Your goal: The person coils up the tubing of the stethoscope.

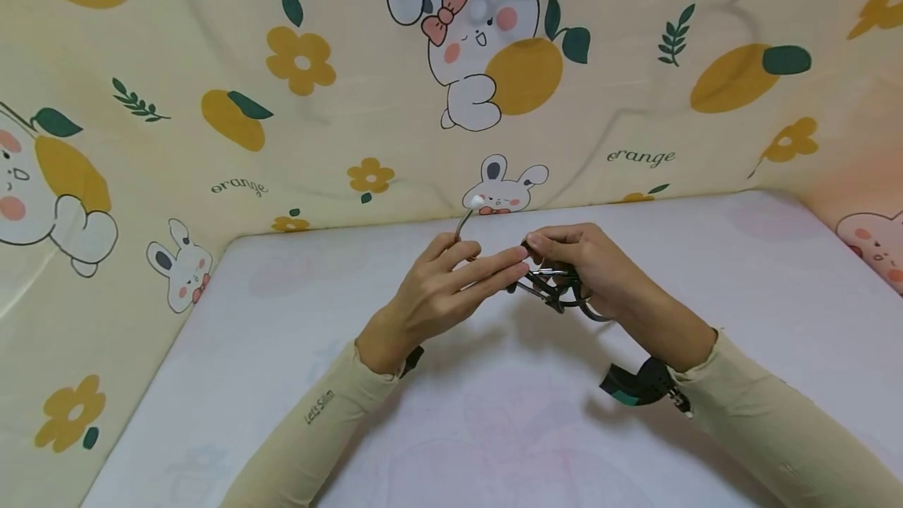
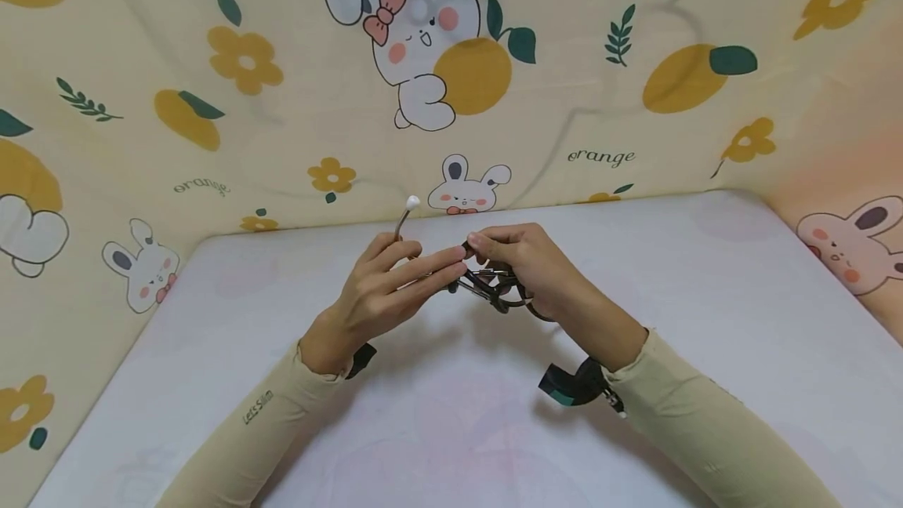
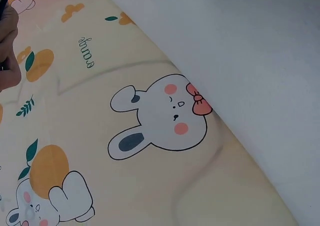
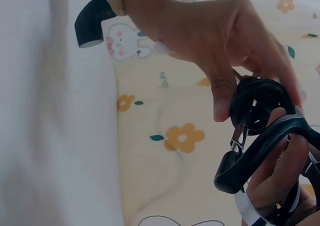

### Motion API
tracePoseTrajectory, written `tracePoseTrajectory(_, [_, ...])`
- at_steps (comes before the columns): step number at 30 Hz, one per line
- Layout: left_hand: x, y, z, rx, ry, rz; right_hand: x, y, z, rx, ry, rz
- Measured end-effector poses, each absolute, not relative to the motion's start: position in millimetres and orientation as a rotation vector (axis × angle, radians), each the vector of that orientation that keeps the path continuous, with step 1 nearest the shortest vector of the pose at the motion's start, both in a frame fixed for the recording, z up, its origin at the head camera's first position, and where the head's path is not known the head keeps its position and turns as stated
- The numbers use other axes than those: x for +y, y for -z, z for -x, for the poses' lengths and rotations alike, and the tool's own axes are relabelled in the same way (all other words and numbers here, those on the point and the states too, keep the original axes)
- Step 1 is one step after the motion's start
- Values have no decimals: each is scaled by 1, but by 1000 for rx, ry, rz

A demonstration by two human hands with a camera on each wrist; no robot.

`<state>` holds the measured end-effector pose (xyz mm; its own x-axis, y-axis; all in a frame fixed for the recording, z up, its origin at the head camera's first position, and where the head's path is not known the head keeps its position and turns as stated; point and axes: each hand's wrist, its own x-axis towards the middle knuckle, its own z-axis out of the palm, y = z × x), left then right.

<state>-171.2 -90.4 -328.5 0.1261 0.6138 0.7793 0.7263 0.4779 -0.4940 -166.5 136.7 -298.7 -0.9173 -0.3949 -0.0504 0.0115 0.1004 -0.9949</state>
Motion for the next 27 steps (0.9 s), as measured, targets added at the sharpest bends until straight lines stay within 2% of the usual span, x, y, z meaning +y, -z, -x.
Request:
tracePoseTrajectory(11, [-88, 328, 169, -1655, 188, 1178, 141, 300, 175, 1919, 1850, 216])
tracePoseTrajectory(27, [-89, 329, 174, -1795, 455, 1079, 144, 301, 183, 2224, 1718, 349])
